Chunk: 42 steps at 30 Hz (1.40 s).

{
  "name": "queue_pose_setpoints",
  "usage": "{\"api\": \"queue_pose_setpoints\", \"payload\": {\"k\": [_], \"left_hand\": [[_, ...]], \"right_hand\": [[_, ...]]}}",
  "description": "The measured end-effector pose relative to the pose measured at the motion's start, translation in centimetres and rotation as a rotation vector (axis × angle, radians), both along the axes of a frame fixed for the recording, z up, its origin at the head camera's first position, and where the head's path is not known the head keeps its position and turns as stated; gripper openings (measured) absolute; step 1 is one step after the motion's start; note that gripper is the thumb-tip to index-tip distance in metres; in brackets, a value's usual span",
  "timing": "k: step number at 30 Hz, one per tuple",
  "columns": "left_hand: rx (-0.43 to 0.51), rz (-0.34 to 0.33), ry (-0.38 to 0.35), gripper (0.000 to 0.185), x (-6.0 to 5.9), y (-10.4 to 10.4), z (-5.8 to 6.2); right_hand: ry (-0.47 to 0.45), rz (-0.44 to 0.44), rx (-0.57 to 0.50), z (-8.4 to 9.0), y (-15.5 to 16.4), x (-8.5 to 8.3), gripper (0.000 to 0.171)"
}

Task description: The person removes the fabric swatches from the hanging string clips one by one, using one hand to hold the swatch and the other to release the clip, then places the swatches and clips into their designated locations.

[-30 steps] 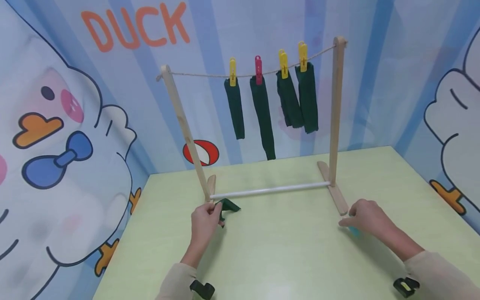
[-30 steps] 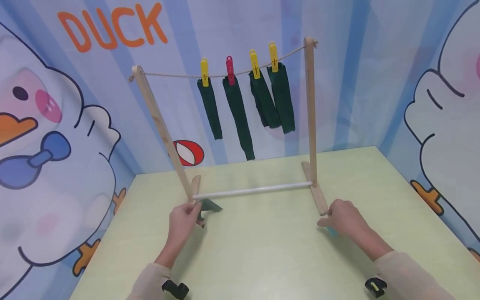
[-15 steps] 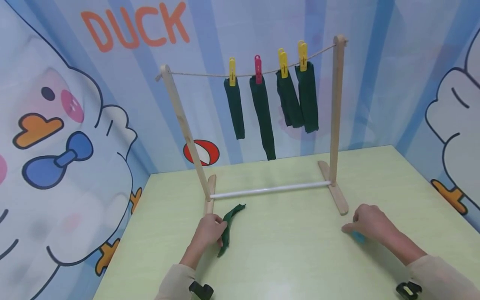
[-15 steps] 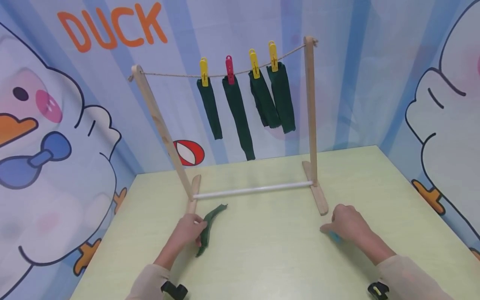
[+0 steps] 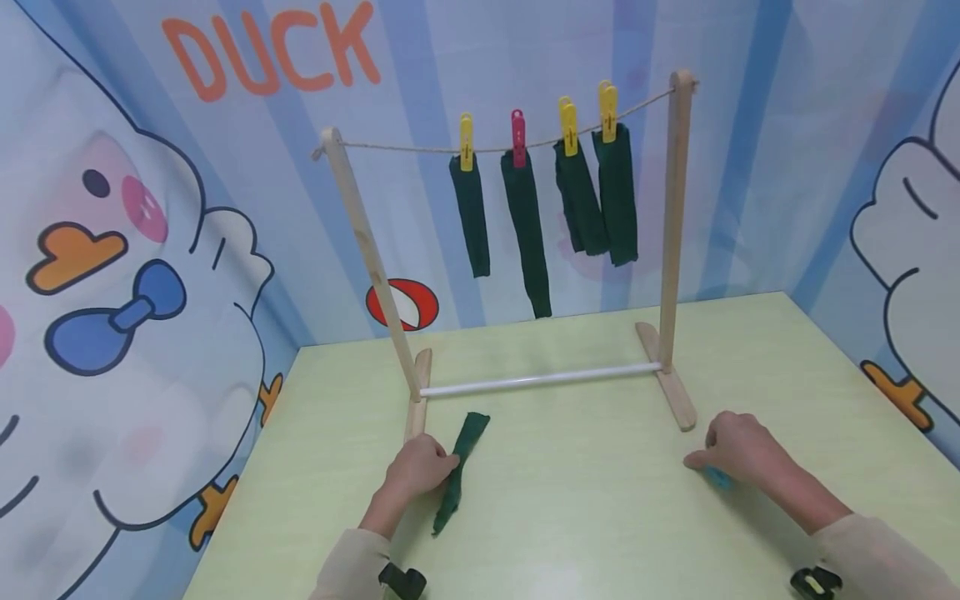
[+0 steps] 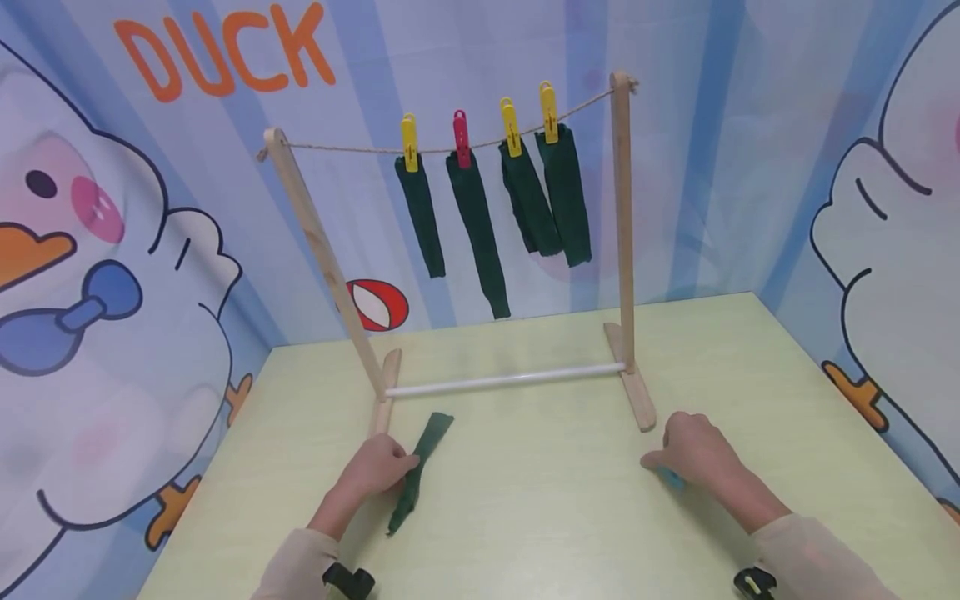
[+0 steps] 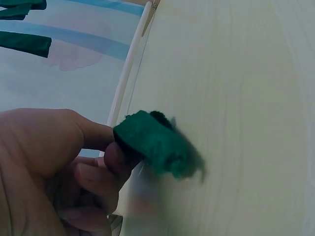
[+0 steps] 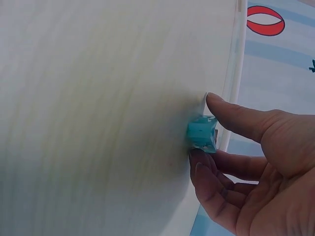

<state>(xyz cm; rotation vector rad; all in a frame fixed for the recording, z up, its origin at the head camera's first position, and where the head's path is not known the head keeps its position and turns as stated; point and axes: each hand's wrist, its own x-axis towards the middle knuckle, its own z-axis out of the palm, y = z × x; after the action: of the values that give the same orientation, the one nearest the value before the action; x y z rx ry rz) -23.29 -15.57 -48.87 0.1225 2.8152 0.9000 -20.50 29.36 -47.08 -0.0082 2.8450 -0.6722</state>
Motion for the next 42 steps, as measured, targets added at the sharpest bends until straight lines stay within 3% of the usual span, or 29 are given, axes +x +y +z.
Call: {"api": "queue_pose_setpoints", "payload": {"k": [14, 28, 42], "left_hand": [[-0.076, 0.002, -0.006, 0.044, 0.16, -0.14, 0.17], [-0.153, 0.008, -0.059, 0.047, 0.29, -0.18, 0.35], [-0.161, -0.011, -0.081, 0.045, 0.23, -0.33, 0.31]], "right_hand": [[0.010, 0.009, -0.010, -0.32, 0.13, -0.01, 0.043], [0.020, 0.016, -0.005, -0.49, 0.22, 0.08, 0.042], [-0.010, -0.012, -0.018, -0.52, 0.23, -0.07, 0.047]]}}
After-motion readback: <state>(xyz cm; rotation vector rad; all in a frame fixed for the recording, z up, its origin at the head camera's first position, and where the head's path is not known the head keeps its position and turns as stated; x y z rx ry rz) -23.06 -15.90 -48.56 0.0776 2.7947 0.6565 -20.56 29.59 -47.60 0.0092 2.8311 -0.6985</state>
